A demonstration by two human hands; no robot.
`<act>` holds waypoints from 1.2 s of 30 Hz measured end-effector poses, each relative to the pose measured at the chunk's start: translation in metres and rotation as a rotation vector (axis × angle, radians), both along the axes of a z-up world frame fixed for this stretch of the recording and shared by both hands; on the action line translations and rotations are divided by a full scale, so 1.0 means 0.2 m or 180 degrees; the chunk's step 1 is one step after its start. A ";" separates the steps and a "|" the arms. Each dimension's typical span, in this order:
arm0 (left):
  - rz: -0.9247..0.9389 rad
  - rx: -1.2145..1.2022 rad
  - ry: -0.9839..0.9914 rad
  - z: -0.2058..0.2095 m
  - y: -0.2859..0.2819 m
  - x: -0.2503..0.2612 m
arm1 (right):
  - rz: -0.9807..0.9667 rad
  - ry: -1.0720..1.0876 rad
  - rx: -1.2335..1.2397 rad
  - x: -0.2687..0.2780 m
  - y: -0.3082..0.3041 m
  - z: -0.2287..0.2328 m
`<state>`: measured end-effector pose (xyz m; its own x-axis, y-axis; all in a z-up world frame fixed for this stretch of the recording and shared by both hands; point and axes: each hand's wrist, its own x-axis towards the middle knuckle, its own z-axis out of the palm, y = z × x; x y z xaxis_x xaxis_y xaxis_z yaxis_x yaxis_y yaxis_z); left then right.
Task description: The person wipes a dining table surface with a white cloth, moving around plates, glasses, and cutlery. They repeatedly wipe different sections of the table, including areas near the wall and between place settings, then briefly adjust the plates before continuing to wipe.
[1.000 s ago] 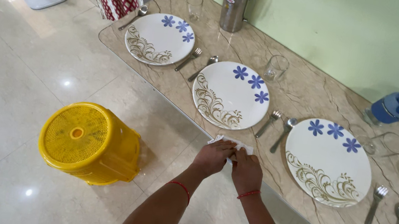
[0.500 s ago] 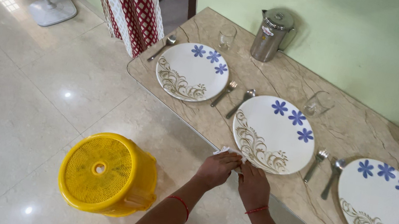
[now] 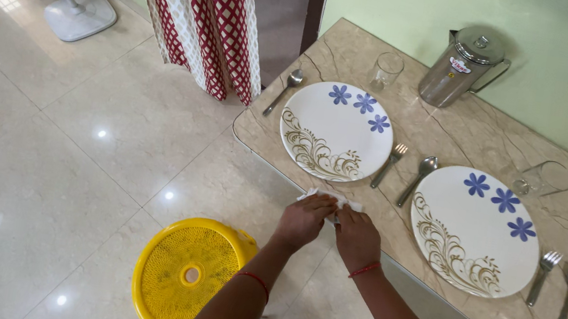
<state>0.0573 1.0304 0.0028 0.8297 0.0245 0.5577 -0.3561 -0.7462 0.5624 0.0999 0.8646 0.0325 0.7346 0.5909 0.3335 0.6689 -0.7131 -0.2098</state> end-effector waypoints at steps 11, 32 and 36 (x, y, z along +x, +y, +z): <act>0.0594 -0.0048 -0.0111 -0.10 0.67 0.08 | 0.0586 -0.0256 -0.0158 0.18 0.74 -0.10; 0.0970 0.0423 0.1244 -0.22 1.32 0.45 | 0.0709 0.0306 -0.0742 0.35 1.47 -0.07; 0.1183 0.1035 0.1065 -0.25 1.25 0.41 | 0.0925 0.0008 -0.0608 0.36 1.40 -0.09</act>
